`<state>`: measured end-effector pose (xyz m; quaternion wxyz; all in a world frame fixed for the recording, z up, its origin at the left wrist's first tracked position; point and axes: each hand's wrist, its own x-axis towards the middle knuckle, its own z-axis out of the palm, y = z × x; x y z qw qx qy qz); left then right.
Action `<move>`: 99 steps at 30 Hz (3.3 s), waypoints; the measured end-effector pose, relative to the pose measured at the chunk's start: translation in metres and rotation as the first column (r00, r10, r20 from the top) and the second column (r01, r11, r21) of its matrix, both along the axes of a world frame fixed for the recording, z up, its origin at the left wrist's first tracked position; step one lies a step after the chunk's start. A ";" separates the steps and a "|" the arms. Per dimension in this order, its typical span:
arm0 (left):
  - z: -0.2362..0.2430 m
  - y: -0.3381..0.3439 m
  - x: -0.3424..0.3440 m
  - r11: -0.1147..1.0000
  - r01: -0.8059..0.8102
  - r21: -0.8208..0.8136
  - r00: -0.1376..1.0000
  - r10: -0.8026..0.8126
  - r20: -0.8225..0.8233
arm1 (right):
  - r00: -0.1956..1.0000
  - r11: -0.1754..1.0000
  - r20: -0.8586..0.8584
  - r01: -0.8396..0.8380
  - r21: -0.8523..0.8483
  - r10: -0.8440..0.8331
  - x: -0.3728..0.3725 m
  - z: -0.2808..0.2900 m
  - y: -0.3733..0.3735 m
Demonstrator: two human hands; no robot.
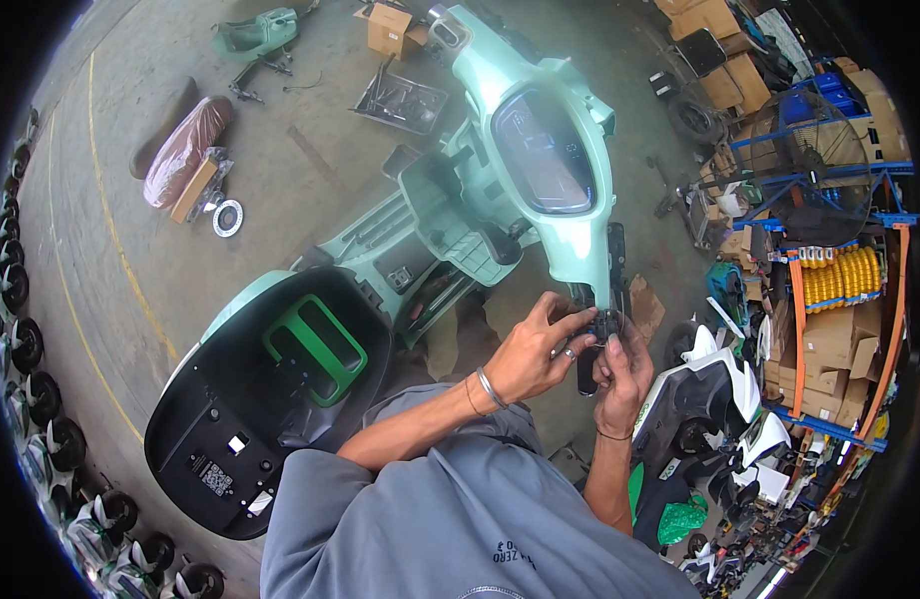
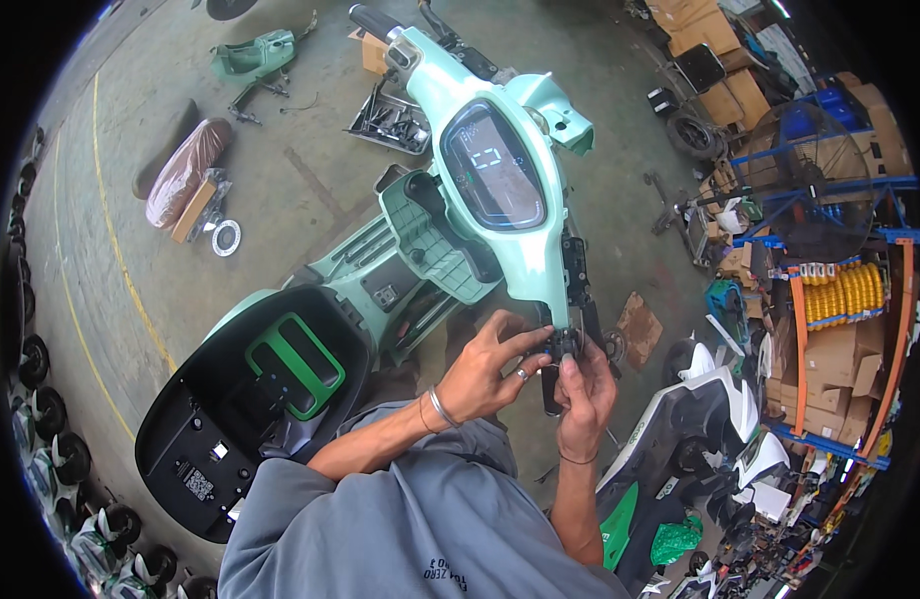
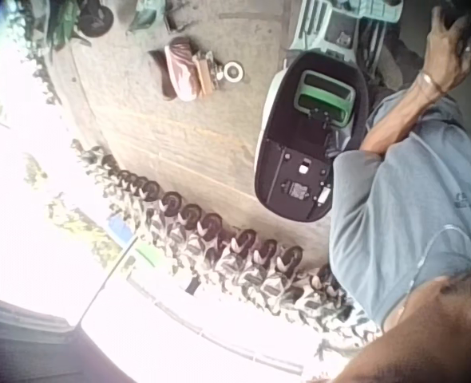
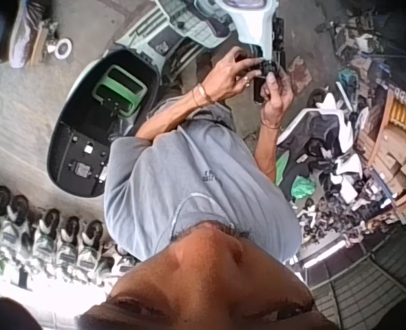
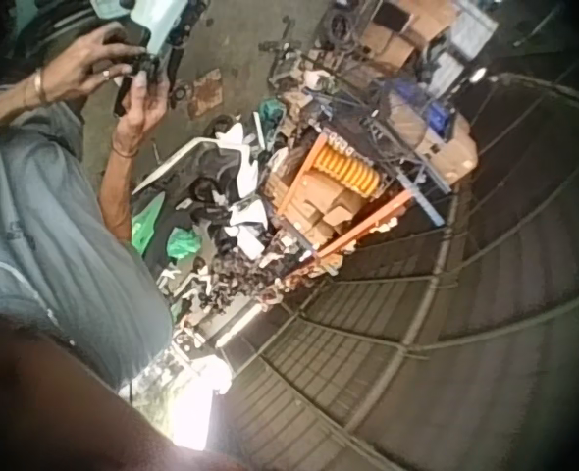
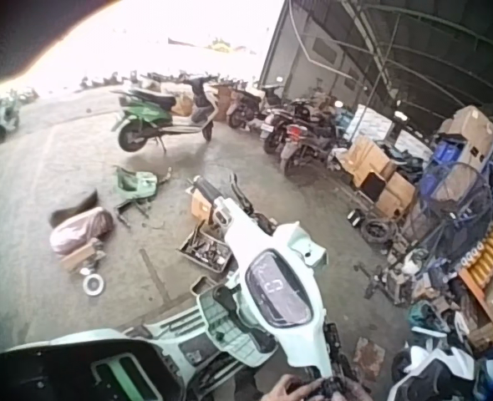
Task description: The person works on the internal wiring and control mechanism of an electric scooter handle by hand. They use a small metal tool to manipulate internal components and wires before handling a red plastic part.
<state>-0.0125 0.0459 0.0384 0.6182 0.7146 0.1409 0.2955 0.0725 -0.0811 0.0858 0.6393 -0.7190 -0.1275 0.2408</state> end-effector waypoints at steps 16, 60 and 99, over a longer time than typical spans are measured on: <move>0.006 -0.007 0.001 0.965 0.029 -0.261 0.999 -0.024 0.023 | 0.999 0.998 0.047 0.020 -0.053 -0.018 -0.001 0.008 0.008; 0.008 -0.019 0.006 0.982 -0.185 -0.048 0.982 0.186 0.026 | 0.958 0.996 0.285 -0.015 -0.083 0.038 -0.008 0.012 0.017; 0.005 -0.008 0.004 0.974 -0.161 -0.158 0.986 0.167 0.020 | 0.926 0.990 0.364 -0.054 -0.133 0.099 -0.007 0.002 0.027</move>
